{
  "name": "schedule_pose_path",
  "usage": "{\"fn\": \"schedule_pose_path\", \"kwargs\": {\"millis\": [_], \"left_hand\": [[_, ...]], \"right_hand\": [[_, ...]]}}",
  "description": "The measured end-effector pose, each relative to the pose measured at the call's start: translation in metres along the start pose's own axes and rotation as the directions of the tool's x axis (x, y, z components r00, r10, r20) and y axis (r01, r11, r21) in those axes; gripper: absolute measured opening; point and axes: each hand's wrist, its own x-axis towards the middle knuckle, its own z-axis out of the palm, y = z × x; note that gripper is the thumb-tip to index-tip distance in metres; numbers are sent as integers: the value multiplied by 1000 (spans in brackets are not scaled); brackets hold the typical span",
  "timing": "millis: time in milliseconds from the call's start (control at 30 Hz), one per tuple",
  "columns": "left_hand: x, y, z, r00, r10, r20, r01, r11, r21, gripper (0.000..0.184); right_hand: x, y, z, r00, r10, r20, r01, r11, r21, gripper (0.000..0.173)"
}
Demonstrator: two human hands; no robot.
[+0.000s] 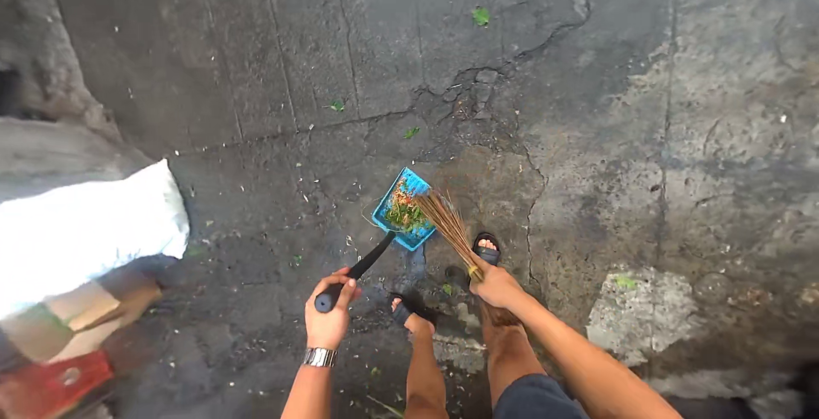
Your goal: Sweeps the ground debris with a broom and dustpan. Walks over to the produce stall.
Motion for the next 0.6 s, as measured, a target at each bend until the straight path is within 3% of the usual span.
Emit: {"fn": "schedule_pose_path", "kwargs": {"millis": [67, 133, 233, 300, 333, 400, 467, 533, 600], "left_hand": [[-7, -18, -24, 999, -5, -32, 3, 998, -64, 17], [-29, -40, -49, 992, -51, -115, 30, 985, -172, 17], [-54, -65, -74, 954, -146, -263, 61, 950, -305, 16], [-61, -79, -82, 924, -197, -327, 81, 938, -338, 16], [-58, -85, -85, 916, -209, -342, 86, 936, -342, 15], [-41, -95, -87, 915, -206, -347, 86, 940, -330, 16], [-31, -101, -95, 927, -181, -327, 89, 957, -277, 17], [-29, -110, -110, 943, -154, -295, 78, 964, -252, 17], [-41, -129, -132, 945, -154, -290, 68, 956, -286, 15]], "right_hand": [[-30, -15, -52, 994, -70, -81, 73, 997, 35, 89], [-26, -44, -117, 971, -117, -209, 130, 990, 54, 82], [62, -102, -175, 915, -73, -396, 137, 981, 134, 86], [105, -140, -138, 929, -45, -366, 109, 982, 156, 86], [115, -152, -98, 957, -62, -285, 86, 994, 73, 81], [126, -156, -10, 987, -107, -116, 75, 963, -259, 76], [95, -142, 58, 994, -99, 42, 107, 890, -444, 91], [38, -132, 75, 992, -94, 89, 123, 895, -428, 94], [-11, -132, 56, 993, -116, 18, 115, 933, -341, 93]]}}
